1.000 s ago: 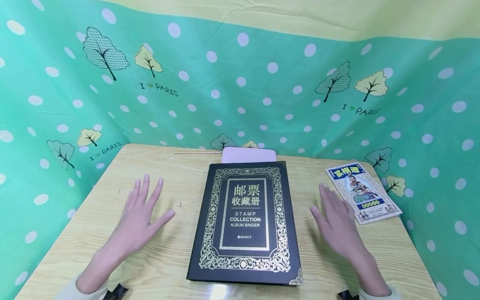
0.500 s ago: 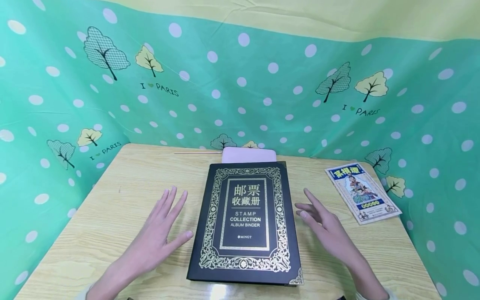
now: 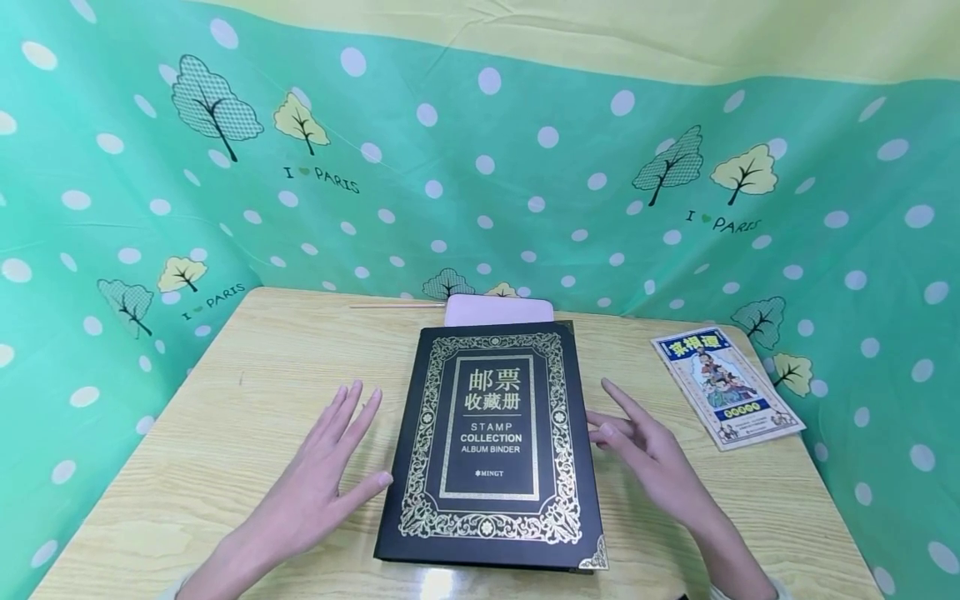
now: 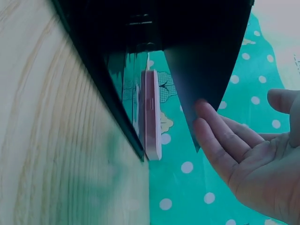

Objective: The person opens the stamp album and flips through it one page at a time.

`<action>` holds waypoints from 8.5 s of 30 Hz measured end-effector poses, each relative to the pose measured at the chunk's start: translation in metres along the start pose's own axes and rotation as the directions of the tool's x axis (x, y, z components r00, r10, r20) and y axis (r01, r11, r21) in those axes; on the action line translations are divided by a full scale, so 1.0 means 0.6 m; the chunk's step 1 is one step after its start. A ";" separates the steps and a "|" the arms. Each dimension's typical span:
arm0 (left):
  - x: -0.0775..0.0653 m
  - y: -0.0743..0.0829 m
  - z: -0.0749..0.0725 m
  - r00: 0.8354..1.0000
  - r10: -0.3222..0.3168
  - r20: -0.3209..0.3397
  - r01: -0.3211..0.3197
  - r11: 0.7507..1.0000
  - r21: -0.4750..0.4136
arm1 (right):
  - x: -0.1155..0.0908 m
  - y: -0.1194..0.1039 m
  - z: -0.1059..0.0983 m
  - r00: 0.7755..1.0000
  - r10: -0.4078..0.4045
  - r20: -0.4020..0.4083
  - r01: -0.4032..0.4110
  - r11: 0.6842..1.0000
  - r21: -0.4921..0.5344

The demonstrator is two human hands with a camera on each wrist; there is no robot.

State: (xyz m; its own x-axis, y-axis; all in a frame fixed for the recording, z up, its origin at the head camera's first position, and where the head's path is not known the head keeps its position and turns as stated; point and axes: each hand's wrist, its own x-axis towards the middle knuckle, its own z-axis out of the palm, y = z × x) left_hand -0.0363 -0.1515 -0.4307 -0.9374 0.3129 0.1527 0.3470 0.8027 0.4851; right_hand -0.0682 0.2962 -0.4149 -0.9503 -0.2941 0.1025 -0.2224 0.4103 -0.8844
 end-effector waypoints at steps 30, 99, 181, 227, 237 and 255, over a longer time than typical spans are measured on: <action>0.008 0.086 0.012 0.855 0.514 -0.060 -0.518 0.852 -0.073 | 0.036 -0.078 0.055 0.880 -0.474 -0.035 0.415 0.731 0.542; 0.054 0.131 -0.067 0.186 0.624 -0.759 -0.875 0.456 0.161 | 0.035 0.051 0.077 0.992 0.054 0.115 -0.068 0.990 0.121; 0.004 -0.151 0.027 0.998 -0.038 0.042 0.037 0.999 0.012 | 0.036 0.101 0.083 0.982 0.070 0.173 -0.002 0.929 -0.369; 0.013 -0.144 0.078 0.998 0.055 0.022 -0.054 0.998 -0.035 | 0.140 0.131 0.043 0.997 0.020 0.069 0.002 0.951 -0.310; 0.011 -0.144 0.080 0.998 0.065 0.002 -0.064 0.997 -0.030 | 0.155 0.168 0.045 0.999 0.050 0.018 -0.042 0.954 -0.296; 0.008 -0.147 0.075 0.999 0.048 0.027 -0.047 0.998 -0.036 | 0.155 0.174 0.057 0.998 0.022 0.065 0.015 0.852 -0.523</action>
State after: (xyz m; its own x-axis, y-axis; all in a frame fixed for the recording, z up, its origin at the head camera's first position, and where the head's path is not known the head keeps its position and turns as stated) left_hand -0.0700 -0.1979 -0.5115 -0.9188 0.3641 0.1526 0.3890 0.7685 0.5080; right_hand -0.1724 0.2819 -0.5133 -0.9388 -0.3403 0.0534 -0.3181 0.7969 -0.5135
